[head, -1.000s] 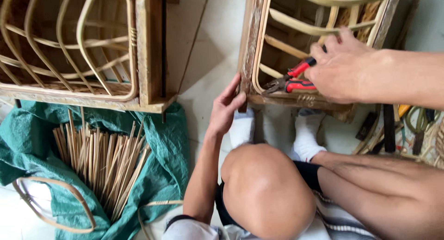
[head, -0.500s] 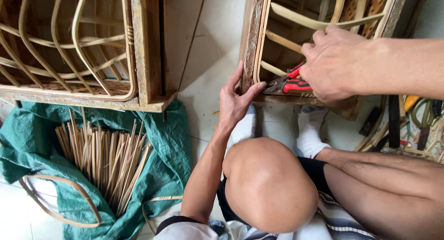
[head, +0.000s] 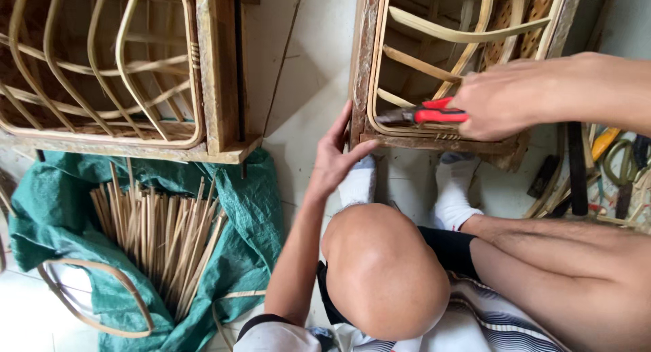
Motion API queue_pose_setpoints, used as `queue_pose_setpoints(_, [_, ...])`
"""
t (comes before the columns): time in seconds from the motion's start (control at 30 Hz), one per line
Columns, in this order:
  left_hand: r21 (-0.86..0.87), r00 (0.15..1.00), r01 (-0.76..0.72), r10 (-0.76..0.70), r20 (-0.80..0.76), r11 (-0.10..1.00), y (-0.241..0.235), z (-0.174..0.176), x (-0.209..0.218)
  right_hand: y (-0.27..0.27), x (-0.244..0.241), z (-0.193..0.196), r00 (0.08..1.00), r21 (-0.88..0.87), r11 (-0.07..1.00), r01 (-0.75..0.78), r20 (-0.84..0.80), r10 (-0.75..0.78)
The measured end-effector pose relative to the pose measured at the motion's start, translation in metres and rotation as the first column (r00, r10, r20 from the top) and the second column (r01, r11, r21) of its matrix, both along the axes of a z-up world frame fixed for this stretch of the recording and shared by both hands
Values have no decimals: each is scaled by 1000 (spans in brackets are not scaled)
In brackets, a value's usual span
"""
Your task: The person assembles a rectangular bamboo basket by inserting curved bamboo strips into a wooden frame, securing them with a hammer, trimming excess with pliers, and applying glue to the joints.
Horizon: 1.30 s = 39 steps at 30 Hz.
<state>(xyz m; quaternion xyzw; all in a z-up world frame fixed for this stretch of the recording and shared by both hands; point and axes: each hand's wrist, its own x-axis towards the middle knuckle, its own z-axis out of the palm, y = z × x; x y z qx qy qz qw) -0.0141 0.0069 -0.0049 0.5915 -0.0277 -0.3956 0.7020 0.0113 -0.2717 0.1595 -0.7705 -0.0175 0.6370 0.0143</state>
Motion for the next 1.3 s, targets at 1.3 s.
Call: queue_pose_setpoints(1.3, [395,277,-136,-348,896,909,-5,33,31,-160,-230,-54,-8,704,139,696,201,-979])
